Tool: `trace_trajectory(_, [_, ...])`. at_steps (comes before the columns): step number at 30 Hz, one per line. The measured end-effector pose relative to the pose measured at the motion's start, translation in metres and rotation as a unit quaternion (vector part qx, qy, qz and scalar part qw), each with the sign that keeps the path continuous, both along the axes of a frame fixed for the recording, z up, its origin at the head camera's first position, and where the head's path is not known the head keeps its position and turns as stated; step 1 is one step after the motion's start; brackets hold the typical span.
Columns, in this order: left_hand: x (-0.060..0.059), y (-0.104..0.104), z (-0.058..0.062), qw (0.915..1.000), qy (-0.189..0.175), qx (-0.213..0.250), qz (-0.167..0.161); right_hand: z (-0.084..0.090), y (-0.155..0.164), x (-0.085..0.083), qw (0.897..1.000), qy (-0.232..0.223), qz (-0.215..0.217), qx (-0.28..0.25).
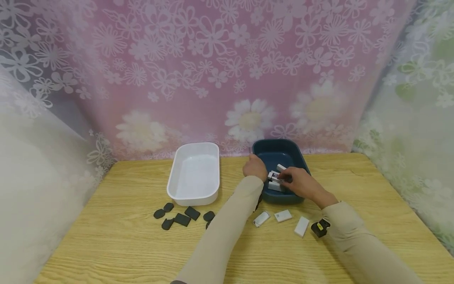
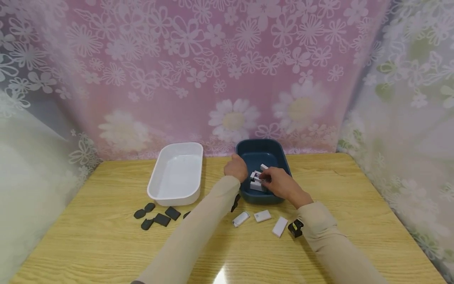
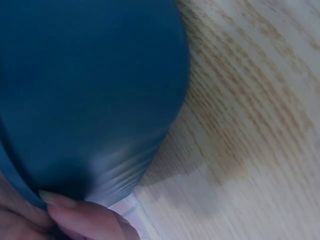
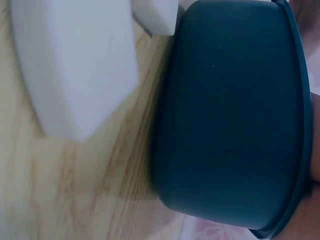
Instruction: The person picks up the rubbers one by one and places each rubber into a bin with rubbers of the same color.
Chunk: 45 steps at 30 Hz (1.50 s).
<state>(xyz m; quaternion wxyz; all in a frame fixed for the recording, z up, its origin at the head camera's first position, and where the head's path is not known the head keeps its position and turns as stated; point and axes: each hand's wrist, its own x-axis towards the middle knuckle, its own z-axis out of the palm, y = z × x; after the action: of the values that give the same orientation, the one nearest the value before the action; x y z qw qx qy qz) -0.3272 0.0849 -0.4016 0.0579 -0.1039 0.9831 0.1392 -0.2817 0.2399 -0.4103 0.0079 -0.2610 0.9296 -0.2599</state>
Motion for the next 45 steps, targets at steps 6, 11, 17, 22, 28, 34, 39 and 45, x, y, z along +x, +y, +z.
trace_trajectory(6, [0.001,0.002,-0.006,1.0,0.004,0.003,0.0,-0.005,0.002,0.005,0.999,0.016,-0.006,-0.027])
trace_trajectory(11, [0.004,0.003,-0.009,0.9999,0.004,0.014,0.004,-0.008,0.003,0.014,0.996,0.07,-0.004,-0.061])
trace_trajectory(17, [0.004,0.003,-0.008,0.9996,0.017,0.021,0.0,0.001,0.007,0.032,0.981,0.16,0.006,-0.112])
trace_trajectory(22, [0.002,0.0,-0.008,0.9996,0.017,0.019,-0.009,0.011,0.014,0.052,0.971,0.202,0.034,-0.124])
trace_trajectory(28, [-0.002,-0.004,-0.004,0.9993,0.024,0.029,-0.003,0.014,0.02,0.074,0.973,0.186,0.079,-0.113])
trace_trajectory(34, [-0.003,-0.002,-0.004,0.9993,0.021,0.03,-0.006,0.008,0.032,0.096,0.983,0.118,0.139,-0.034])
trace_trajectory(39, [0.0,0.001,-0.004,0.9992,0.022,0.032,-0.004,0.0,0.044,0.106,0.982,0.058,0.17,0.051])
trace_trajectory(45, [0.001,-0.002,-0.001,0.9992,0.025,0.028,-0.013,-0.008,0.048,0.099,0.976,0.06,0.201,0.051])
